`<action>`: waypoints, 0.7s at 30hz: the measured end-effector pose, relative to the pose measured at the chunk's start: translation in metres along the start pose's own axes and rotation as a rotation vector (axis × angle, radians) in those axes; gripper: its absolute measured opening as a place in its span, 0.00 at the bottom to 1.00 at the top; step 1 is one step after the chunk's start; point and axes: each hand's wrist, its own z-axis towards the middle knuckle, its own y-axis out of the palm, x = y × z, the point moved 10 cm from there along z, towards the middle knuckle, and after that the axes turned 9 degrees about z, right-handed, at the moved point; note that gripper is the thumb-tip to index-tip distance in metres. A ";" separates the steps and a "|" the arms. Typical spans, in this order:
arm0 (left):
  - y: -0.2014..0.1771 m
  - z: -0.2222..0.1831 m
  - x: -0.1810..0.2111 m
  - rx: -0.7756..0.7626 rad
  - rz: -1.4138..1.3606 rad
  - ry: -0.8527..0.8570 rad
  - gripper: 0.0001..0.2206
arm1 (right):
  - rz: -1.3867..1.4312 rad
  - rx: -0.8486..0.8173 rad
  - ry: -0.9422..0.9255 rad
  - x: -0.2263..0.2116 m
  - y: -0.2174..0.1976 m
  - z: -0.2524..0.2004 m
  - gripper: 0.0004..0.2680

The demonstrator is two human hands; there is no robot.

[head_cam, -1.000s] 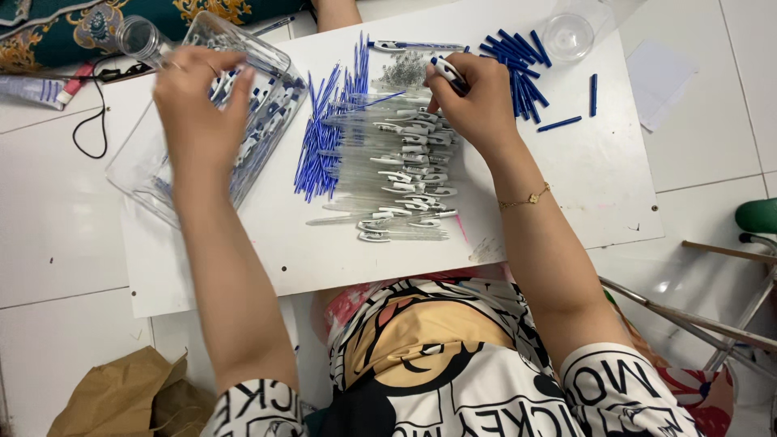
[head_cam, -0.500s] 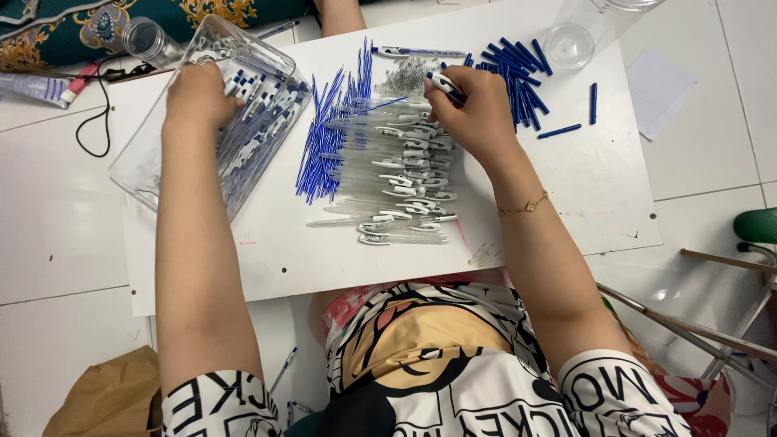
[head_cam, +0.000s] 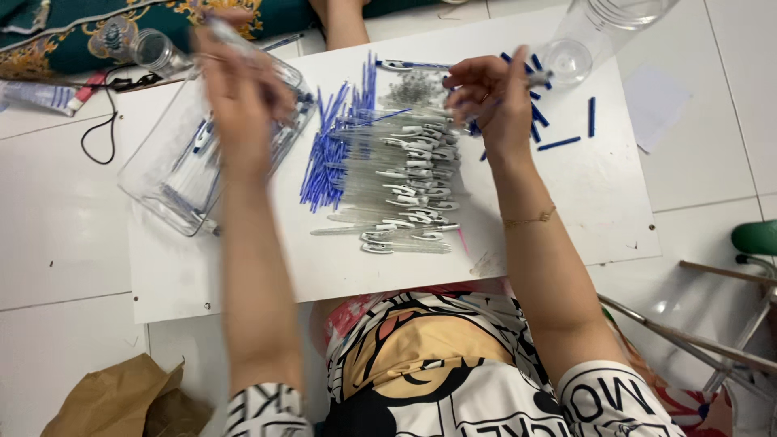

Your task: The person assembles ballpoint pens by hand, inserting blue ink cartridges into white pen barrels and placing the finished pens into a clear plastic container.

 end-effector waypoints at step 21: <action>0.112 -0.073 -0.137 -0.168 -0.749 -0.501 0.07 | -0.255 -0.278 -0.156 -0.002 0.066 -0.035 0.05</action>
